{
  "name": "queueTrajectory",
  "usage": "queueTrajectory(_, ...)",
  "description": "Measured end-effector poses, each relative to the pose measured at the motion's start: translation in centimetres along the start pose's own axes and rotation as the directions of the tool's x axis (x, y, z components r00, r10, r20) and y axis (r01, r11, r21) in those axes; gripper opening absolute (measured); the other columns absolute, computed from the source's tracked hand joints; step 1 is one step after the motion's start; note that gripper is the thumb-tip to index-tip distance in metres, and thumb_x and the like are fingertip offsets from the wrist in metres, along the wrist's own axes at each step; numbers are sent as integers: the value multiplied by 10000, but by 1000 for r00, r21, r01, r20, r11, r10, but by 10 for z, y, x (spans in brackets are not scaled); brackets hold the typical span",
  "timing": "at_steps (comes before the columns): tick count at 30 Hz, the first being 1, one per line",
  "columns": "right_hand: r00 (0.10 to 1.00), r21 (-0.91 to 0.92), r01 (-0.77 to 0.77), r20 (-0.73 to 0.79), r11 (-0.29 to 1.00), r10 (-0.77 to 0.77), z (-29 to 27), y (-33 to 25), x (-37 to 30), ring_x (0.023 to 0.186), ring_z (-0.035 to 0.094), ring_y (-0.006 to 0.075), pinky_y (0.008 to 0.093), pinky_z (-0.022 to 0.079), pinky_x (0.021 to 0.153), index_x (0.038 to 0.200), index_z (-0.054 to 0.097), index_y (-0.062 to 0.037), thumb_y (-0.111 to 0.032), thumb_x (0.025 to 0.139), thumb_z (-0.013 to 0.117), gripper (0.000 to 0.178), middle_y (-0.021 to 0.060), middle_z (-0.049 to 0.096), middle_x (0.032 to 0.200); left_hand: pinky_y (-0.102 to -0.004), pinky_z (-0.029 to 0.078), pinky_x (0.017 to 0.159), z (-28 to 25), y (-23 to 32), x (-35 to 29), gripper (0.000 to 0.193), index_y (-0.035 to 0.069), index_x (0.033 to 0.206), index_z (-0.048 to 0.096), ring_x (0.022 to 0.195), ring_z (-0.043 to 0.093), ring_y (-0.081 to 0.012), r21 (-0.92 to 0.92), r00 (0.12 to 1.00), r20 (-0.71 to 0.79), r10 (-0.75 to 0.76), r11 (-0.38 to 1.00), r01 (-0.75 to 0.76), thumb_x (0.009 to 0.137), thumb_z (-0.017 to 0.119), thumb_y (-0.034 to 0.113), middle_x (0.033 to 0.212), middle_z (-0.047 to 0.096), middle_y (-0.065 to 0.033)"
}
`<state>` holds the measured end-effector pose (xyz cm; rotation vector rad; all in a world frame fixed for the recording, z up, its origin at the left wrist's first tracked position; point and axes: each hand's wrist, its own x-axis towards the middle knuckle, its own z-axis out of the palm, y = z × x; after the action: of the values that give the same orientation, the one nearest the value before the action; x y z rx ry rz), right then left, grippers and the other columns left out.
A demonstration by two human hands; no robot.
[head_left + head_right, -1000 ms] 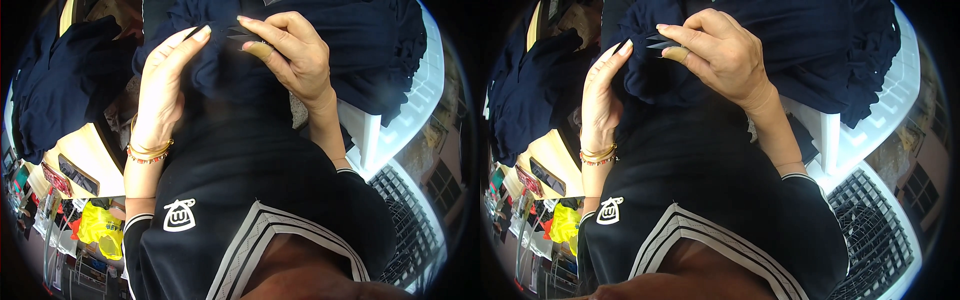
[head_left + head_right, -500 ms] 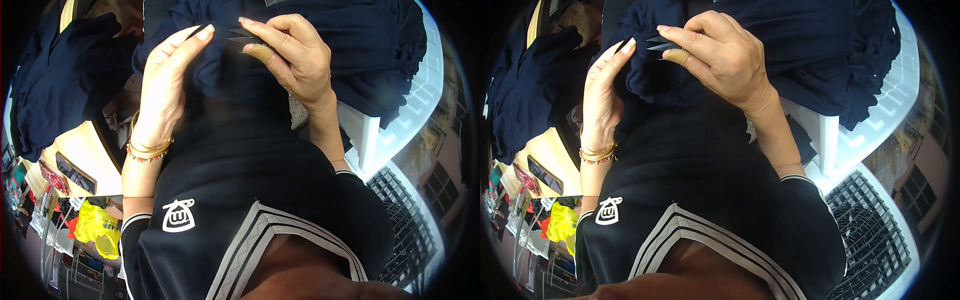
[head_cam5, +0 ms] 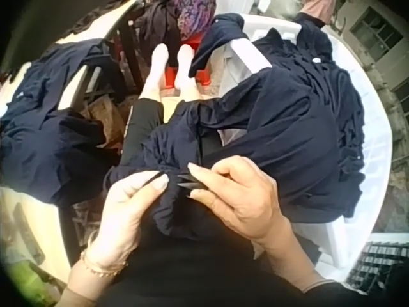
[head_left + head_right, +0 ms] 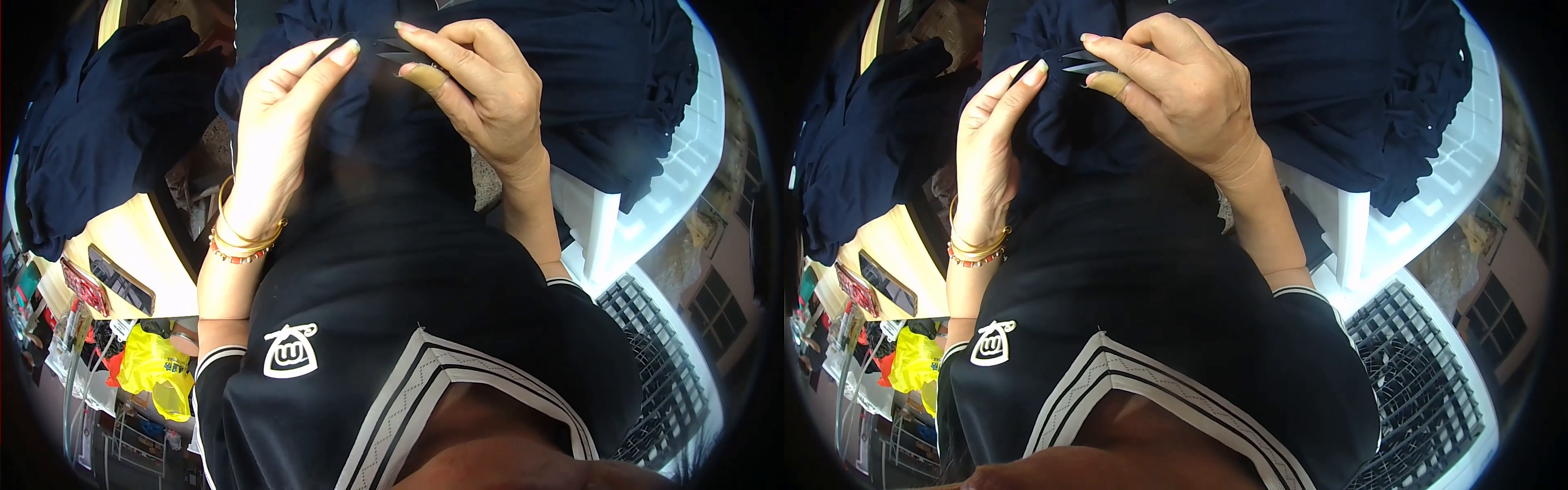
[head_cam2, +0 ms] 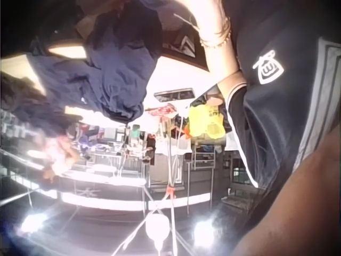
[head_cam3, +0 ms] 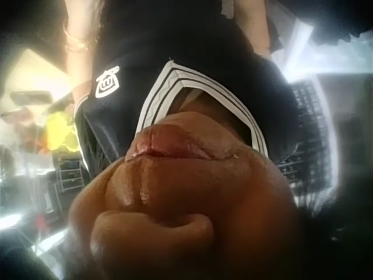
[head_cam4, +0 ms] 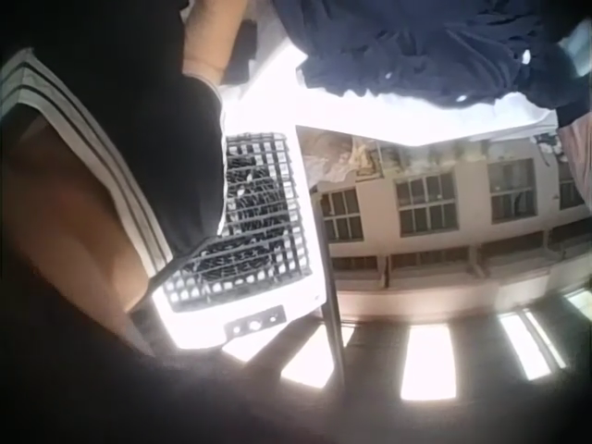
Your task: The person takes garments from a bin, trims loose threads from the fabric using thread snips, and sets the finished garments onto a table.
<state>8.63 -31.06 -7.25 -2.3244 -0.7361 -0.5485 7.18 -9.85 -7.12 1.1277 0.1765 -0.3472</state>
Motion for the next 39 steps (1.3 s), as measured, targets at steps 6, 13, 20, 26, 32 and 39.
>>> queueTrajectory(6,997,-5,68,23,998,-68,-3,1,3,666,549,122,240,450,555,1087,753,-59,-170,774,806,337,33,619,830,-204,499,883,0,-2,1,210,-8,1139,692,951,668,-90,47,1000,5,26,999,-27,957,636,81,1053,724,-55)
queueTrajectory(13,994,-13,102,50,995,-101,-6,1,6,672,554,134,247,454,564,1087,754,-68,-169,768,806,338,40,616,834,-203,500,880,-4,-3,2,197,-4,1122,701,952,669,-88,-15,999,37,-19,1000,20,954,636,75,1036,727,-53)
queueTrajectory(20,995,115,24,91,993,-35,-6,0,6,679,543,120,240,438,574,1106,744,-63,-164,773,810,354,34,608,850,-200,498,882,-5,-5,2,201,-4,1123,701,955,670,-91,-12,999,54,-6,1000,6,949,641,78,1040,727,-51)
queueTrajectory(26,955,251,-257,213,933,206,2,1,4,599,568,115,229,457,543,981,738,-52,-215,758,823,288,24,607,765,-197,491,880,-7,2,1,198,-1,1113,703,948,658,-77,-60,984,172,-55,996,67,954,643,102,1033,721,-36)
queueTrajectory(32,966,345,-231,196,910,171,-15,14,0,594,383,37,210,269,517,890,672,15,-21,788,795,164,-27,479,716,-180,474,865,-39,17,3,199,-15,1110,698,933,637,-50,270,986,164,-16,962,-29,956,644,100,1001,716,-11)
queueTrajectory(39,966,261,-242,154,935,207,-11,12,2,604,399,42,207,289,522,882,694,6,-26,787,796,143,-31,506,712,-202,467,900,-40,20,-7,223,-3,1160,684,946,637,-68,203,991,131,-30,979,3,958,625,71,1033,711,-24)
